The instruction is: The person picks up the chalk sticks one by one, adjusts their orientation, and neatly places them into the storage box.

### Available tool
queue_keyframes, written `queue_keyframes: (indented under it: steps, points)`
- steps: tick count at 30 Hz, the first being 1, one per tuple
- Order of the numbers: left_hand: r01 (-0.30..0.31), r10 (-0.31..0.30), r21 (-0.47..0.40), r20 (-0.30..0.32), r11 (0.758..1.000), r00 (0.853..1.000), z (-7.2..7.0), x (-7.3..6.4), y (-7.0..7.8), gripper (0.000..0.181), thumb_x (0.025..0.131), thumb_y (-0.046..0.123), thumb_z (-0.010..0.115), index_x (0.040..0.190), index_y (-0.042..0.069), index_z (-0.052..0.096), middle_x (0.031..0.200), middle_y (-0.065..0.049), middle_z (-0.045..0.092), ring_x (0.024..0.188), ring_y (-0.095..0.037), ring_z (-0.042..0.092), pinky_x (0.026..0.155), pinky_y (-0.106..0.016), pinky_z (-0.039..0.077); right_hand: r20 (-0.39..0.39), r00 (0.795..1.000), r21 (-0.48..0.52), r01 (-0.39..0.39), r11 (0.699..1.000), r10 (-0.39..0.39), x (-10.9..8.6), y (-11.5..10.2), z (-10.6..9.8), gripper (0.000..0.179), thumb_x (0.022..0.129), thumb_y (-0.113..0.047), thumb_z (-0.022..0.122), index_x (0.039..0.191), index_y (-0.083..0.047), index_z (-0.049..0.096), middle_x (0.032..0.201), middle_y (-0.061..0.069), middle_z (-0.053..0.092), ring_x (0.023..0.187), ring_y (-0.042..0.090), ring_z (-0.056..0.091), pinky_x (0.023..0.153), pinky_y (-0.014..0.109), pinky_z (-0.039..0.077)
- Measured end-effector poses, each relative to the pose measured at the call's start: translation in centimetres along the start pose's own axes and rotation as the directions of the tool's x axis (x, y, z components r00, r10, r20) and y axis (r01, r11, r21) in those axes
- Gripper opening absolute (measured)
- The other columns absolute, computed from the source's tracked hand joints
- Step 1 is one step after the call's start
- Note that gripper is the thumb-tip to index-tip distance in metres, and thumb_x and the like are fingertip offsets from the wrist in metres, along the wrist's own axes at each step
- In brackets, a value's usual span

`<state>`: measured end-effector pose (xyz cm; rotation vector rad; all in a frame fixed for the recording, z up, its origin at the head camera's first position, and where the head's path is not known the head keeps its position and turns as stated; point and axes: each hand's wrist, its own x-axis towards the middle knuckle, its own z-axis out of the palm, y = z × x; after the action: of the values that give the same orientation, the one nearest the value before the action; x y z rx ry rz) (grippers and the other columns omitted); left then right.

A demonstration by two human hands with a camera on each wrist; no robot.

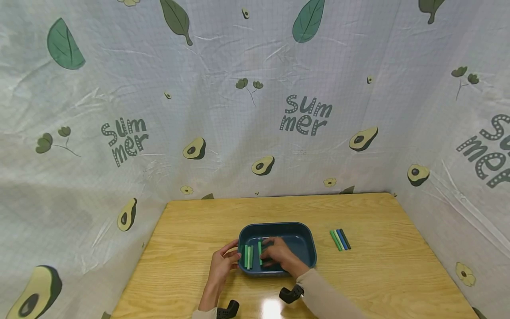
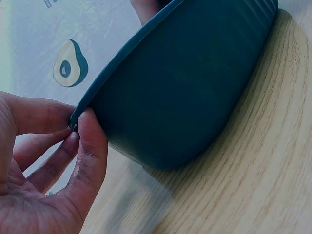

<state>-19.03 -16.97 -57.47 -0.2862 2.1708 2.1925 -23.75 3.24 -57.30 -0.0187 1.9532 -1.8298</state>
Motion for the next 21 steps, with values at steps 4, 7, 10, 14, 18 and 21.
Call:
queue_keyframes:
  steps: [4,7,10,14,18,21]
  points:
    - [0.0,0.0,-0.001,0.0,1.0,1.0,-0.03,-0.04,-0.09,0.048,0.09,-0.001,0.062,0.138,0.0,0.055,0.132,-0.026,0.055,0.088,-0.013,0.062,0.063,-0.027,0.055,-0.017,1.0,-0.017,-0.018,1.0,0.018,0.08,0.14,0.25,0.048,0.077,0.01,0.068,0.122,0.009,0.052,0.086,0.014,0.059,0.068,0.019,0.066,0.061,0.039,0.06]
    - [0.004,-0.004,-0.006,0.003,1.0,1.0,-0.07,-0.1,-0.13,0.048,0.09,-0.001,0.062,0.138,0.0,0.054,0.133,-0.025,0.055,0.09,-0.014,0.063,0.063,-0.028,0.055,-0.025,0.999,-0.026,-0.027,0.999,0.026,0.1,0.14,0.28,0.047,0.076,0.01,0.068,0.121,0.009,0.053,0.085,0.015,0.061,0.067,0.02,0.067,0.061,0.04,0.06]
    - [0.003,-0.003,-0.009,0.009,1.0,1.0,-0.1,-0.16,-0.08,0.049,0.09,0.0,0.062,0.139,0.001,0.054,0.134,-0.025,0.055,0.091,-0.015,0.063,0.063,-0.028,0.055,-0.029,0.999,-0.044,-0.018,0.999,0.017,0.17,0.17,0.23,0.046,0.076,0.009,0.068,0.12,0.009,0.054,0.084,0.015,0.063,0.067,0.02,0.068,0.059,0.039,0.059]
    - [-0.002,0.002,-0.011,0.014,1.0,1.0,-0.12,-0.2,0.0,0.049,0.091,0.001,0.063,0.139,0.001,0.054,0.134,-0.025,0.054,0.09,-0.014,0.063,0.063,-0.028,0.055,-0.037,0.999,-0.062,-0.014,0.998,0.011,0.24,0.12,0.12,0.046,0.076,0.007,0.068,0.12,0.007,0.056,0.082,0.013,0.065,0.067,0.019,0.068,0.059,0.038,0.059]
    - [-0.002,0.002,-0.009,0.013,1.0,1.0,-0.16,-0.12,-0.06,0.049,0.091,0.0,0.062,0.139,0.001,0.054,0.135,-0.025,0.054,0.09,-0.013,0.063,0.063,-0.028,0.055,-0.048,0.999,-0.085,-0.001,0.996,-0.003,0.05,-0.24,-0.02,0.048,0.077,0.005,0.068,0.123,0.005,0.057,0.084,0.011,0.065,0.067,0.018,0.067,0.06,0.037,0.059]
    - [-0.004,0.004,-0.005,0.013,1.0,1.0,-0.21,-0.07,-0.1,0.048,0.091,0.0,0.062,0.138,0.001,0.054,0.134,-0.025,0.054,0.091,-0.014,0.063,0.064,-0.028,0.055,-0.051,0.998,-0.101,0.02,0.995,-0.025,-0.24,-0.61,-0.22,0.048,0.079,0.002,0.068,0.125,0.005,0.056,0.087,0.012,0.066,0.069,0.019,0.068,0.062,0.039,0.059]
